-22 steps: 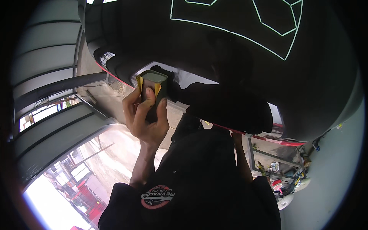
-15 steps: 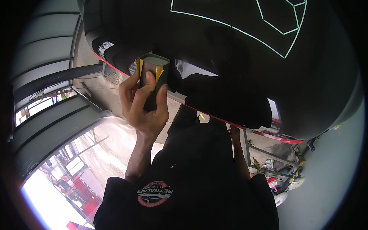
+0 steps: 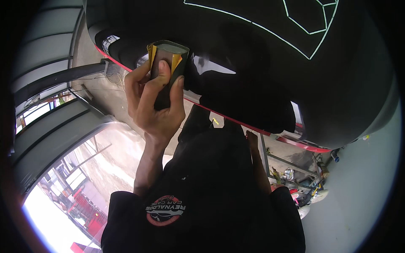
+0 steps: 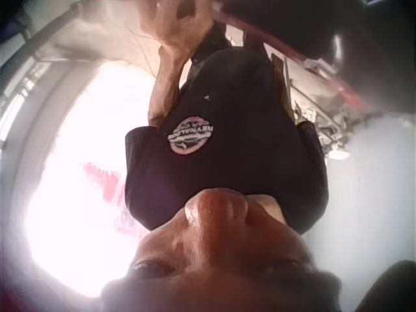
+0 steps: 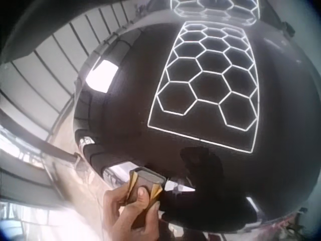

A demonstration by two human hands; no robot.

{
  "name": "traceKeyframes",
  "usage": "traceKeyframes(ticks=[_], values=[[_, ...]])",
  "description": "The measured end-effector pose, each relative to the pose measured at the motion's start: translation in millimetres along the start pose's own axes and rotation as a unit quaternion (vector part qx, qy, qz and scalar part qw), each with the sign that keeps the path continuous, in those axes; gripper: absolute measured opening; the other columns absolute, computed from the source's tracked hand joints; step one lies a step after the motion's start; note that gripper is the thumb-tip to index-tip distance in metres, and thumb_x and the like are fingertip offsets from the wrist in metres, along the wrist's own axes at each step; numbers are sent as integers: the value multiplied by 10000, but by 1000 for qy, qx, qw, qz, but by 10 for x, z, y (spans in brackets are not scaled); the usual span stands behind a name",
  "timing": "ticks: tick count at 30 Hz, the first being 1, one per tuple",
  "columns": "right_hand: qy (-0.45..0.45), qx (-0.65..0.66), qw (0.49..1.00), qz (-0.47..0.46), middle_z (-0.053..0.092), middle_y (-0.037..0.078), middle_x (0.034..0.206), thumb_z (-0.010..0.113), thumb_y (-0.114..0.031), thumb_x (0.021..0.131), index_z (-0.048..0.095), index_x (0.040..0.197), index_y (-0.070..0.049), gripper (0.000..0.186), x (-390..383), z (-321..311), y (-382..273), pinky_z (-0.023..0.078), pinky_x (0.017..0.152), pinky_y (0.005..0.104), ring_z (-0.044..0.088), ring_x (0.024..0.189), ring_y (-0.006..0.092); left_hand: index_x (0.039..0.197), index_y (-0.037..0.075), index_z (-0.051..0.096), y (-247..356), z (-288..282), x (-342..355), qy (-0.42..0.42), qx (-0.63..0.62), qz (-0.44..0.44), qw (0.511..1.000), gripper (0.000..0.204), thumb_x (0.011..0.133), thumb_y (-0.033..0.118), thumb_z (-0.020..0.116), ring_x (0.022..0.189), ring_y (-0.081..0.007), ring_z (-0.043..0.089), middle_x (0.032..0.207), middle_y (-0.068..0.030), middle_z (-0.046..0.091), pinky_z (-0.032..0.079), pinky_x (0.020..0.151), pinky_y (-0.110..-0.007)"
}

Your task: The person sands the hood of a car with a sanding block, wets sandpaper in a bucket of water to wrap around the block, and sands the front of the car.

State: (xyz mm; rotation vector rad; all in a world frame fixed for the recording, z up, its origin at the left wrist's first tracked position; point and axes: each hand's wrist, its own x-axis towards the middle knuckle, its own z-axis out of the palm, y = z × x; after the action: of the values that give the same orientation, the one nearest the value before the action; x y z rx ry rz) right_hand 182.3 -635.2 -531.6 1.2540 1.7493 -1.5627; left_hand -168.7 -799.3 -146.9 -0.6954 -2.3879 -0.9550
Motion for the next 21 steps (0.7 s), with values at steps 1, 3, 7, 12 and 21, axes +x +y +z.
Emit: traceKeyframes(ticks=[1,3,7,12,21], values=[[4,20,999,34,578,28,658,553,-387,938,598,719,-77,382,-23,-65,-41,436,645,338,565,659,143,1000,3,725,1,11,-28,0,-10,-2,1000,300,716,-47,807,900,-258,651,1093,-181,591,528,711,-308],[17,72,995,67,580,3,672,567,-415,954,611,740,-100,384,71,-110,97,426,641,318,549,662,125,1009,-2,724,-29,48,-146,7,-26,4,1000,317,708,-57,805,882,-254,647,1087,-172,591,520,712,-309],[25,34,998,52,581,53,628,570,-317,891,570,671,-59,339,12,-46,-99,418,626,351,564,622,159,1028,-2,727,-72,108,2,14,-31,12,999,328,714,-62,801,895,-249,656,1101,-182,591,525,721,-302],[33,87,991,98,572,53,626,563,-310,889,566,675,-56,332,49,-49,-72,415,623,354,552,613,162,1029,-6,723,-53,48,-93,4,-28,-3,1000,324,719,-63,799,893,-240,659,1101,-183,589,527,728,-290],[37,-21,998,-37,557,82,636,508,-249,892,528,685,-50,289,152,37,319,431,626,383,574,624,227,1029,-10,721,-36,51,-95,-4,-38,5,999,325,719,-65,802,880,-238,647,1107,-178,592,520,735,-303]])
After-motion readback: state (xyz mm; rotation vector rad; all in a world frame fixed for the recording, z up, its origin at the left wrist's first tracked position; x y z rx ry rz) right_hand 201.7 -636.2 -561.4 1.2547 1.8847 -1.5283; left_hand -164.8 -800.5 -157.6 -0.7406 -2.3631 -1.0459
